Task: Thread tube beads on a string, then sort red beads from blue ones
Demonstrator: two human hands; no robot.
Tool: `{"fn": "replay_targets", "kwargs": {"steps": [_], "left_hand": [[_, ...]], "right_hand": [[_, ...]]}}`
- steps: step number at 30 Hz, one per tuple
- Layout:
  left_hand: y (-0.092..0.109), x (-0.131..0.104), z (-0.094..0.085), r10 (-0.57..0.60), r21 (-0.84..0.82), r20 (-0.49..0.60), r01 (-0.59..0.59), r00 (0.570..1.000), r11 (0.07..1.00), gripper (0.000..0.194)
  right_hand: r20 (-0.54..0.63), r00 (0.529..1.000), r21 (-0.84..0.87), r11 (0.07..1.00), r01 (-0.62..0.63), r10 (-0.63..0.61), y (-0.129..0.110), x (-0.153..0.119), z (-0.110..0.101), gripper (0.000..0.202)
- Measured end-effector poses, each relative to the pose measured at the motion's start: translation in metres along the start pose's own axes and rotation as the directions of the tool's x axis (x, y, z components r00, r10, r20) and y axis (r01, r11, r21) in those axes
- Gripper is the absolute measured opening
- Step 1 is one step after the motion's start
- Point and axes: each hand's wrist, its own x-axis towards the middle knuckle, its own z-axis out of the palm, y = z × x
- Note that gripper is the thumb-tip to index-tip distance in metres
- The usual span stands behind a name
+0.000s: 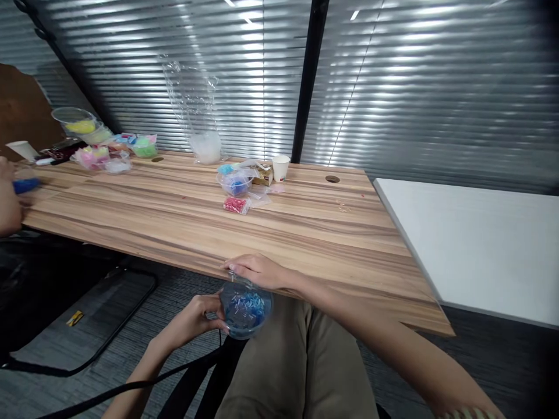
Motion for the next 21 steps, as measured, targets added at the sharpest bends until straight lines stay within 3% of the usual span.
{"fn": "replay_targets", "kwargs": {"steps": [11,17,21], "left_hand": [[-0.002,-0.012,-0.005,-0.063,0.087,0.000,0.063,0.998,0.994,0.026],[0.005,-0.013,-0.003,-0.058,0.066,0.011,0.057,0.998,0.996,0.023],[0.017,-0.014,-0.004,-0.046,0.042,0.000,0.046,0.999,0.998,0.023]], "right_hand": [[0.041,0.992,-0.041,0.992,0.120,-0.118,-0.024,-0.009,0.030,0.039],[-0.104,0.988,0.258,0.962,-0.087,0.117,-0.026,-0.015,0.011,0.048],[-0.278,0.909,0.469,0.870,-0.153,0.310,-0.014,-0.024,-0.011,0.053]]}}
